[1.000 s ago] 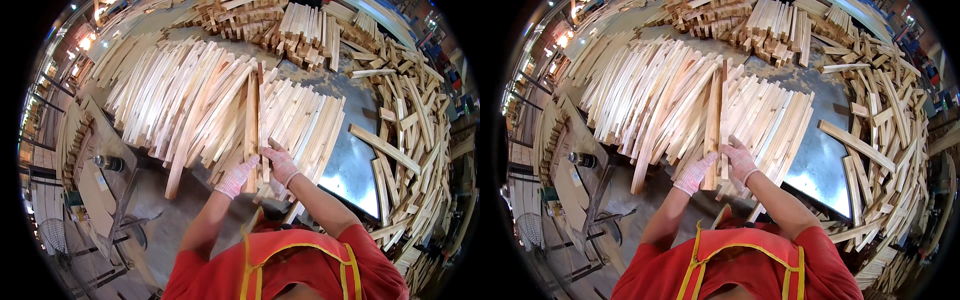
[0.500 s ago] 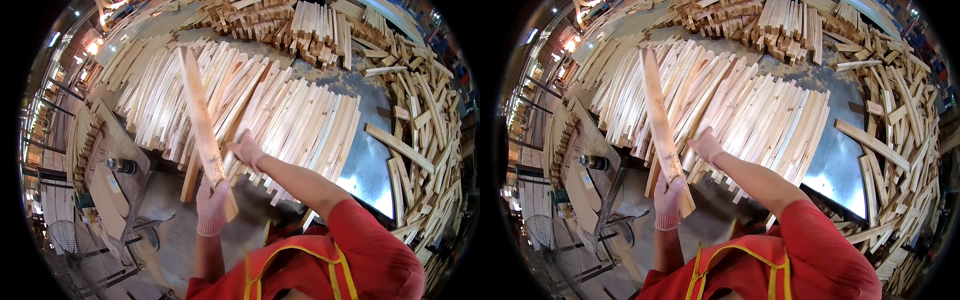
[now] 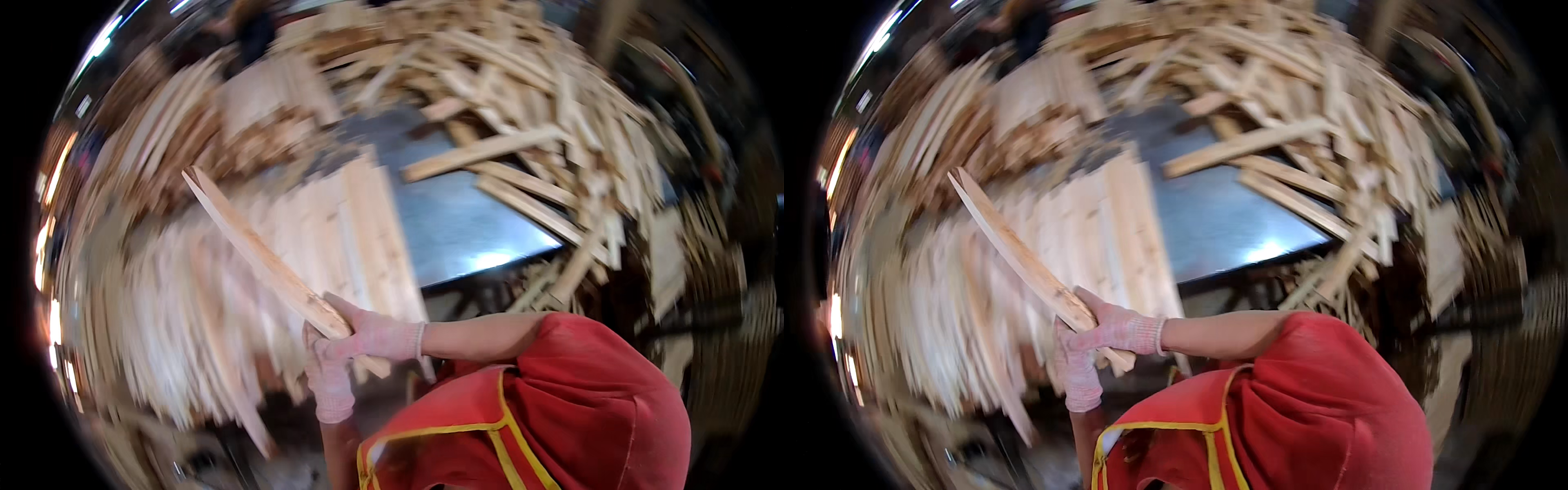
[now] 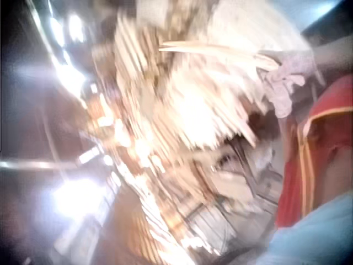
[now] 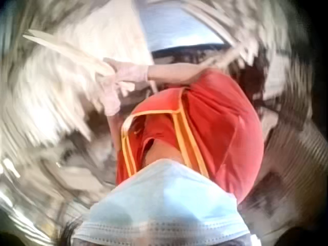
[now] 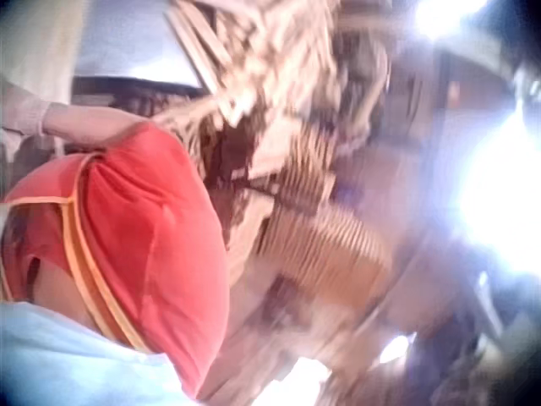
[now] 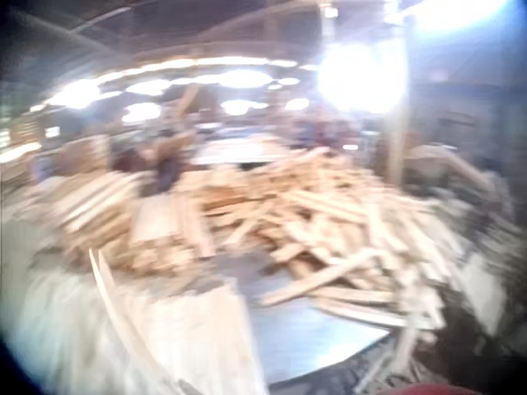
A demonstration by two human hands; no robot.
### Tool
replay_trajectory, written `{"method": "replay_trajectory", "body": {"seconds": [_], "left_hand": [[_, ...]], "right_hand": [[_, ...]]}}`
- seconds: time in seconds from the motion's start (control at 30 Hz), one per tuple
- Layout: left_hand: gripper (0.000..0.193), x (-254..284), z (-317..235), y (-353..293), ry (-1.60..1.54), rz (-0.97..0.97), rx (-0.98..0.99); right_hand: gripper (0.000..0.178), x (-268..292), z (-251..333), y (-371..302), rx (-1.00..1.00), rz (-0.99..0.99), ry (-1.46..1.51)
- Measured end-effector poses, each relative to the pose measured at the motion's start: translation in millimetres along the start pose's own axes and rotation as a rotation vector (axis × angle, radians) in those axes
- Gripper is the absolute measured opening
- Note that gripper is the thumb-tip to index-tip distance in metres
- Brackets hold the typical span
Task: The person sorts and stacks small wooden planks on a metal table in a workshop. They pick up individual pieces from a large pile, align them, and place them into a neat stack, occasionally adjusting the pile to access more wood.
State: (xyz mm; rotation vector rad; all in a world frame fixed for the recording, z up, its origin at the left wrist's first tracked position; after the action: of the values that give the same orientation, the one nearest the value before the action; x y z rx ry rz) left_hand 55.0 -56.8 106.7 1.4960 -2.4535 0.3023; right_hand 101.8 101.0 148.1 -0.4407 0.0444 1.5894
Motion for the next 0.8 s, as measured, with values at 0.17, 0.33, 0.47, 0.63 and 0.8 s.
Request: {"method": "replay_trajectory", "body": {"seconds": [0.17,0.33,0.47,0.63,0.8], "left_hand": [[0.075,-147,-45,55,0.093,0.435,-0.129],[0.086,-288,-65,55,0.719,0.483,-0.506],[0.091,-418,-86,7,0.891,0.733,-0.820],[0.108,-569,-100,-74,1.031,0.953,-0.872],[0.121,-662,-122,-88,1.075,0.862,-0.737]], "right_hand": [[0.103,161,40,-117,0.188,-0.560,-0.092],[0.091,271,30,-315,0.514,-0.927,0.239],[0.076,374,-65,-471,0.329,-1.601,0.194],[0.074,463,-139,-639,0.487,-2.158,0.327],[0.049,561,-250,-820,0.077,-2.356,0.611]]}}
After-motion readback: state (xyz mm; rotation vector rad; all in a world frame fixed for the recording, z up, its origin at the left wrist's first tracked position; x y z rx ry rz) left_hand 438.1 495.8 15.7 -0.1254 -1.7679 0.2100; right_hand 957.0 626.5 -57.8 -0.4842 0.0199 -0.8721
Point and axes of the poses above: each hand's wrist, its own y-axis towards the middle knuckle, its own x-axis out of the back of the hand, z = x × y, the point moved 2 cm from there along y, towards the middle knuckle, and after that the axes turned 4 degrees about y, right-handed, at the moved point
